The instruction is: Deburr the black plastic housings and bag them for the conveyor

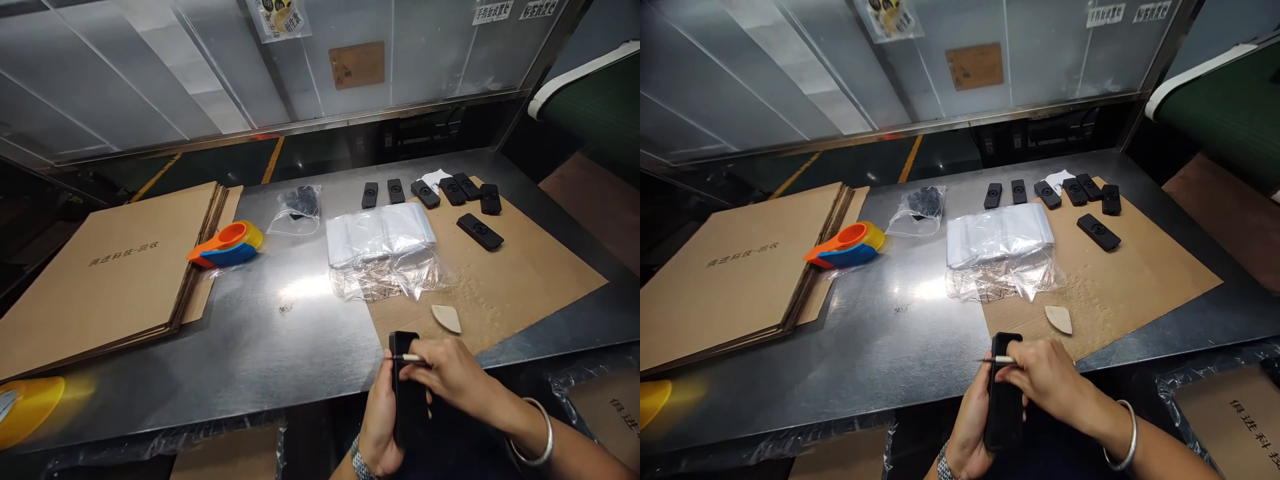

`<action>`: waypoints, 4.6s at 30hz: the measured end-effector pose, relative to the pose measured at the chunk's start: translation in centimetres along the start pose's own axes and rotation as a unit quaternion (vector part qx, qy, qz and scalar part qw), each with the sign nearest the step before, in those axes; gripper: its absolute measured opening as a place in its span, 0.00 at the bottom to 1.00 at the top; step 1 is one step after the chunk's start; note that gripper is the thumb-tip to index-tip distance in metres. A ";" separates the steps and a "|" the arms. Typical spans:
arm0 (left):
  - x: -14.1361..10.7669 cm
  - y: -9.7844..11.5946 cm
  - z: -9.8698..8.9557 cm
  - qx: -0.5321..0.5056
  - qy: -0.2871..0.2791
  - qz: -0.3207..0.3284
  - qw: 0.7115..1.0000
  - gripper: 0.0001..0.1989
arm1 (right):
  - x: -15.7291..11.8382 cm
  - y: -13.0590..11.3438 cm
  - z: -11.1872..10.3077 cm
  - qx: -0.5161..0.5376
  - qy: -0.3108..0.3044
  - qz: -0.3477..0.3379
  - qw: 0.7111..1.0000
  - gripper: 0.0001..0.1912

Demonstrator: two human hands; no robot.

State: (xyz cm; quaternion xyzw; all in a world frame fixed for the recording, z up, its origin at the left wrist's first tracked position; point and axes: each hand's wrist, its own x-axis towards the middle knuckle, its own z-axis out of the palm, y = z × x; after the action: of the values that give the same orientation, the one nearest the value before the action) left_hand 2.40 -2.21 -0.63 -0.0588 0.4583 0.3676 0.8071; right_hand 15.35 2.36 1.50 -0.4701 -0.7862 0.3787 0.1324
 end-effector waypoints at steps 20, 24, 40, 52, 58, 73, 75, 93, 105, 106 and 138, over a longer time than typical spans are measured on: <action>0.4 0.1 -0.7 -0.088 -0.032 0.065 0.993 0.26 | -2.2 -0.1 0.9 0.189 -0.008 0.088 0.978 0.27; 0.3 -0.5 -0.2 -0.089 -0.043 0.069 0.993 0.27 | -2.9 -0.3 2.6 0.223 -0.002 0.114 0.968 0.14; -0.6 -0.1 -0.7 0.034 -0.065 0.010 0.997 0.31 | 1.6 2.2 1.9 0.395 0.029 0.170 0.903 0.23; 0.2 2.2 -1.8 -0.028 -0.133 0.065 0.989 0.21 | 0.1 3.0 0.3 0.387 0.023 0.118 0.914 0.22; 0.3 2.3 -2.4 -0.100 -0.051 0.240 0.964 0.18 | -2.6 2.9 1.1 0.165 0.129 -0.132 0.969 0.15; 0.1 0.6 -3.2 0.141 -0.021 0.314 0.939 0.29 | -3.0 -1.0 0.4 -0.013 0.050 -0.022 0.998 0.13; 0.1 0.5 -3.2 0.139 -0.014 0.314 0.939 0.29 | -3.1 -0.8 0.8 -0.034 0.056 -0.020 0.998 0.13; -0.6 0.1 -1.6 0.109 0.041 0.336 0.934 0.32 | -2.9 1.5 1.8 -0.055 0.058 0.043 0.996 0.16; -0.5 -0.1 -1.6 0.116 0.037 0.323 0.938 0.31 | -3.2 0.0 0.8 -0.076 0.101 -0.046 0.991 0.13; -0.5 -0.2 -1.6 0.116 0.037 0.324 0.938 0.31 | -3.2 -0.1 0.9 -0.078 0.104 -0.048 0.990 0.13; 3.1 3.2 0.7 0.769 0.048 0.495 0.401 0.28 | -0.4 15.6 -2.4 -0.241 0.371 0.250 0.861 0.18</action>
State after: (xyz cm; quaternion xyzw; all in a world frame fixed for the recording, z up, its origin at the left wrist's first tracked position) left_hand 1.76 2.04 -1.86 0.8063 0.5346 0.1919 0.1650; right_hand 26.86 7.40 -8.02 -0.7741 -0.6013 -0.0043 0.1979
